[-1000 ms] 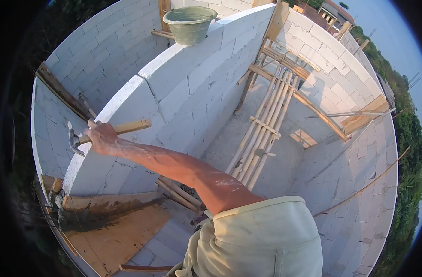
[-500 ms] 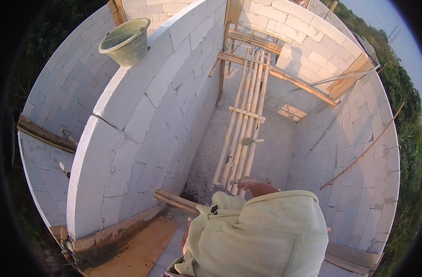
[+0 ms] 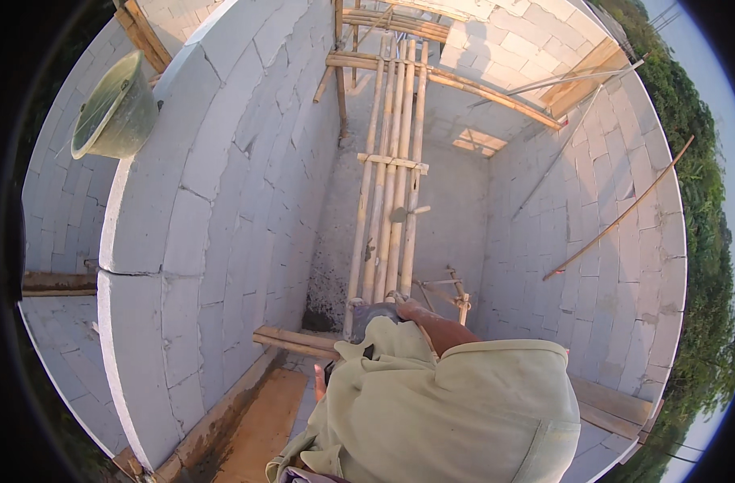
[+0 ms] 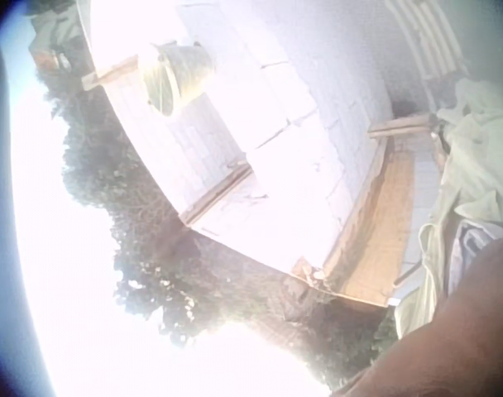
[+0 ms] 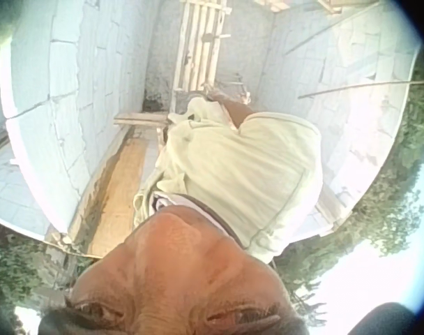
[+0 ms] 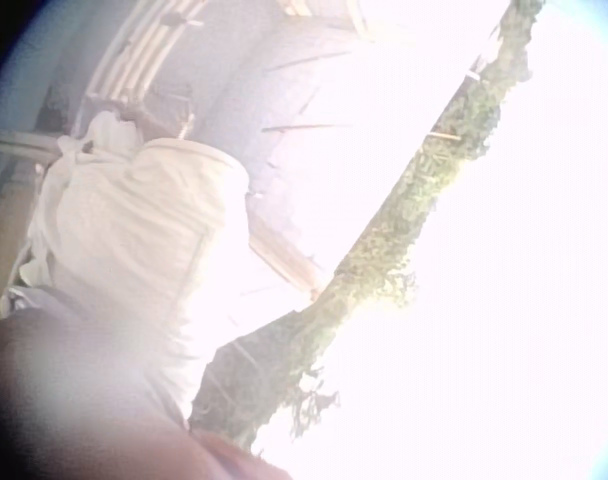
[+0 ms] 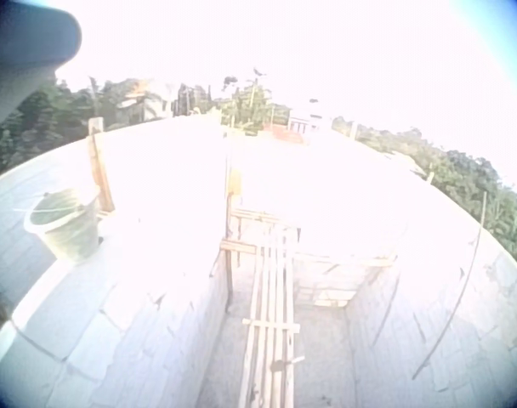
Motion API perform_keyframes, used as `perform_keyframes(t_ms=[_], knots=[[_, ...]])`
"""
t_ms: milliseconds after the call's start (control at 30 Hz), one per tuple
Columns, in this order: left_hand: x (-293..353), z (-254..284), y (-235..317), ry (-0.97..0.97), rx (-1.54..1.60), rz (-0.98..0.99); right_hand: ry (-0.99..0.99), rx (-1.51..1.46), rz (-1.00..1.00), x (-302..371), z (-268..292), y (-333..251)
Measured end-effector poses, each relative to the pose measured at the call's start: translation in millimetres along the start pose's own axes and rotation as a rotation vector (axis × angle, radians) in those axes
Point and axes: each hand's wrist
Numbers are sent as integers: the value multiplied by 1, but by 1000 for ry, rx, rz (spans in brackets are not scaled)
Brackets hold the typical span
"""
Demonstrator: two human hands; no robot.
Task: The person receives wire and nails from another worker below, ties the wire around a nail by hand, and drives the nail into a wooden board on top of a concrete wall using a hammer.
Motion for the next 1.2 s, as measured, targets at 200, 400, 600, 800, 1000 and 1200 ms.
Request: perform_keyframes(t_ms=[200,400,600,800,1000,1200], knots=[[-35,26,-46,-134,35,-49,-278,-7,349,38,18,-131],[19,73,32,151,333,-504,-238,65,306,16,18,-125],[-72,121,-35,464,308,-494,-236,198,258,46,38,-113],[-114,115,-141,422,475,-125,-88,201,199,102,42,-121],[-95,26,-291,161,11,-267,-37,310,246,105,43,-111],[-38,-51,-324,111,123,49,-193,405,432,112,65,-154]])
Point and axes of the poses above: each hand's wrist, its own x-axis away from the middle knuckle, its own z-axis out of the back of the hand, y = z × x, and after that the axes turned 14 degrees about y, right-handed
